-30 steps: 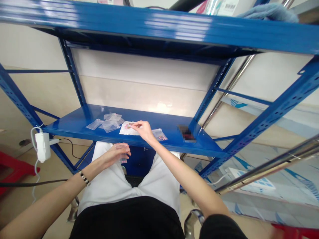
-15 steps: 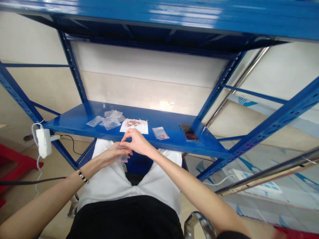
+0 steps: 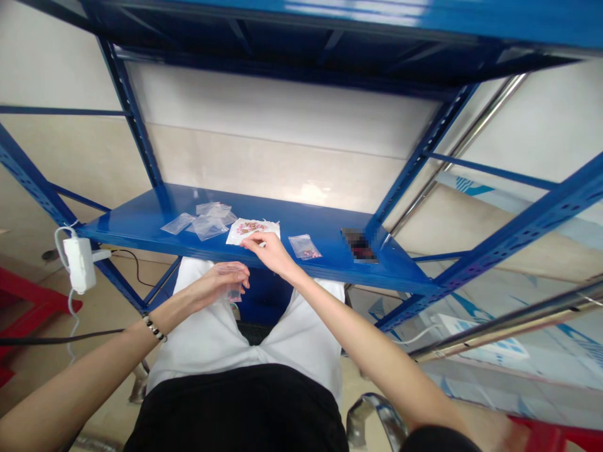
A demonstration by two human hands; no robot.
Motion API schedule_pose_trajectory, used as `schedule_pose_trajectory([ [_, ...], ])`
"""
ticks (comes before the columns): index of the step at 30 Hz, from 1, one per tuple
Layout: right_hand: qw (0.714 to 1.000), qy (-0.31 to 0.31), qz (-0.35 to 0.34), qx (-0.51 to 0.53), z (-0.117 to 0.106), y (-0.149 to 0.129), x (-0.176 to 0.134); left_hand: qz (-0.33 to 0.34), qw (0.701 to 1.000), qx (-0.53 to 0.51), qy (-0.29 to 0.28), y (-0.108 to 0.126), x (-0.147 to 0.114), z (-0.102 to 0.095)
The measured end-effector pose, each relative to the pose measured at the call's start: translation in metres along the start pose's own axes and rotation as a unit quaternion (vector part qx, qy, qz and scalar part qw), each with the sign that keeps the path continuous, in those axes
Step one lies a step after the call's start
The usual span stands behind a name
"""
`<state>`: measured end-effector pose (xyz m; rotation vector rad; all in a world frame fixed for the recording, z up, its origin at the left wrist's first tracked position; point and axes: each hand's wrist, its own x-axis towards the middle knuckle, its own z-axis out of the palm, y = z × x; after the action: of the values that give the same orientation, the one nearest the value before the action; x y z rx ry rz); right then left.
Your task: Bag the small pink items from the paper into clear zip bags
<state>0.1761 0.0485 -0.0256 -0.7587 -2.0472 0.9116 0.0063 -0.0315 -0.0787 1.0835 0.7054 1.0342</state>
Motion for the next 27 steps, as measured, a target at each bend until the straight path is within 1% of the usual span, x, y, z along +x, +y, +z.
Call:
schedule_pose_trajectory([
  [4,0.995,0.093,0.028,-0.003,-0.012,0.034,0.013,0.0,1.0,-0.012,-0.008,0.001,0.0,0.0],
  [7,0.983,0.153,0.049,-0.09,-0.021,0.061,0.027,0.023,0.998,-0.055,-0.018,0.005,-0.005,0.003],
  [9,0.972,0.169,0.059,-0.153,-0.026,0.077,0.036,0.043,0.996,-0.081,-0.018,0.007,-0.008,0.005],
  [12,0.965,0.162,0.057,-0.201,-0.029,0.095,0.05,0.06,0.995,-0.082,-0.007,0.008,-0.009,0.006],
  [15,0.959,0.139,0.039,-0.244,-0.028,0.103,0.061,0.051,0.996,-0.067,0.003,0.005,-0.004,0.006],
  [19,0.948,0.11,0.018,-0.298,-0.02,0.102,0.072,0.029,0.998,-0.048,0.022,-0.001,0.004,0.003],
  [24,0.932,0.088,0.029,-0.351,-0.009,0.099,0.074,-0.002,0.997,-0.019,0.069,-0.012,0.005,-0.004],
  [27,0.927,0.078,0.03,-0.367,-0.008,0.1,0.074,-0.001,0.997,0.006,0.074,-0.013,0.004,-0.007],
])
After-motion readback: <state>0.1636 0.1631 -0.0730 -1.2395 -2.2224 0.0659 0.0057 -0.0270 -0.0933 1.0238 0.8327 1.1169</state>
